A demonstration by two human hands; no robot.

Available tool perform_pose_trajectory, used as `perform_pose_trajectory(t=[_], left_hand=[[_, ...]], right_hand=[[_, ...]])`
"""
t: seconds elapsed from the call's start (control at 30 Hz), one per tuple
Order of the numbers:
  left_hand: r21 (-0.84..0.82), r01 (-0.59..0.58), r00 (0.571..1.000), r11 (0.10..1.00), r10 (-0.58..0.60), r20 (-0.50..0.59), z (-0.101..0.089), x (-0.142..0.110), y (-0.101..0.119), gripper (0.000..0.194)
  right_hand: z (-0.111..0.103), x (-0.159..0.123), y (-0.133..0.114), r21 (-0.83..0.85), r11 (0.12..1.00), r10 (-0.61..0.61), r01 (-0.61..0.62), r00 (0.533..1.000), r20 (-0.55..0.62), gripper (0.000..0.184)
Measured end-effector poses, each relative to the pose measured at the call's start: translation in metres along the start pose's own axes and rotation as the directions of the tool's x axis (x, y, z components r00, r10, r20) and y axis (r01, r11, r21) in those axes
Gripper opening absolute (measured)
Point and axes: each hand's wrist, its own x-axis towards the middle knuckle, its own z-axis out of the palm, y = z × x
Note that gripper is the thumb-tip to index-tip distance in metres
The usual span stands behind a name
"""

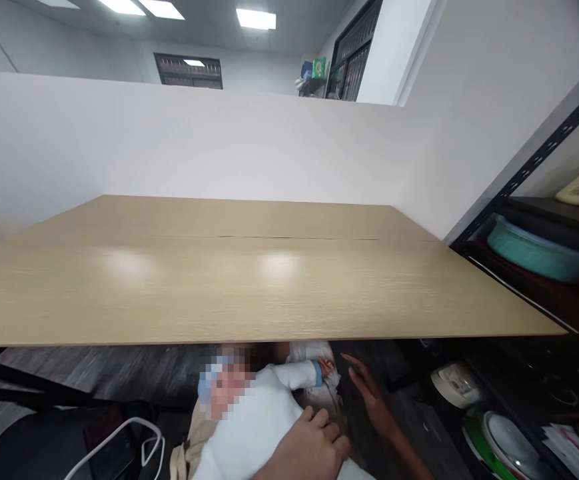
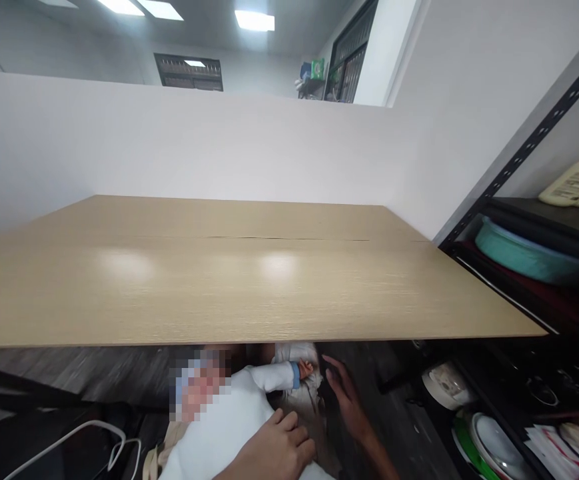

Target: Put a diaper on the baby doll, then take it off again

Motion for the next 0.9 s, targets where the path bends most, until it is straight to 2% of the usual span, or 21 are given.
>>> perform_pose_trajectory(t=[0.07, 0.17, 0.27, 0.33, 0.4, 0.47, 0.53, 0.63, 0.77, 0.83, 0.9], left_hand=[[0.002, -0.006, 1.000, 1.000, 0.006, -0.025, 0.001, -0.001, 0.000, 0.020], [0.006, -0.007, 0.999, 1.000, 0.007, -0.038, 0.003, -0.002, -0.001, 0.019], [0.016, -0.015, 0.999, 1.000, 0.015, -0.031, 0.005, -0.002, -0.001, 0.018], [0.017, -0.011, 1.000, 1.000, 0.012, -0.026, 0.004, -0.002, 0.000, 0.018], [0.014, 0.003, 1.000, 1.000, -0.003, -0.024, 0.001, -0.004, 0.001, 0.017], [0.019, 0.021, 0.999, 1.000, -0.020, -0.029, -0.002, -0.009, 0.002, 0.018], [0.045, 0.055, 0.998, 0.997, -0.053, -0.043, -0.006, -0.016, 0.003, 0.020], [0.123, 0.129, 0.988, 0.984, -0.117, -0.096, -0.010, -0.026, 0.005, 0.024], [0.241, 0.140, 0.976, 0.960, -0.094, -0.194, -0.021, -0.031, 0.011, 0.026], [0.214, 0.088, 0.977, 0.973, -0.043, -0.207, -0.036, -0.034, 0.018, 0.022], [0.139, 0.054, 0.974, 0.989, -0.021, -0.224, -0.057, -0.044, 0.028, 0.018]], right_hand=[[-0.015, 0.003, -0.025, -0.041, 0.987, -0.145, 0.153, 0.978, 0.152, 0.052], [-0.023, 0.010, -0.074, -0.135, 0.930, -0.250, 0.341, 0.859, 0.447, 0.057], [-0.008, 0.020, -0.115, -0.132, 0.878, -0.288, 0.460, 0.728, 0.622, 0.070], [0.014, 0.027, -0.132, -0.155, 0.845, -0.281, 0.511, 0.673, 0.684, 0.073], [0.039, 0.034, -0.144, -0.259, 0.784, -0.230, 0.564, 0.652, 0.723, 0.063], [0.064, 0.040, -0.153, -0.367, 0.687, -0.170, 0.627, 0.630, 0.758, 0.047], [0.084, 0.044, -0.164, -0.402, 0.626, -0.147, 0.668, 0.607, 0.781, 0.038], [0.102, 0.043, -0.184, -0.391, 0.597, -0.167, 0.701, 0.585, 0.794, 0.034], [0.102, 0.029, -0.219, -0.358, 0.582, -0.241, 0.730, 0.575, 0.782, 0.033], [0.093, 0.018, -0.234, -0.327, 0.615, -0.294, 0.718, 0.593, 0.750, 0.038], [0.081, 0.006, -0.243, -0.288, 0.675, -0.337, 0.679, 0.632, 0.698, 0.048]])
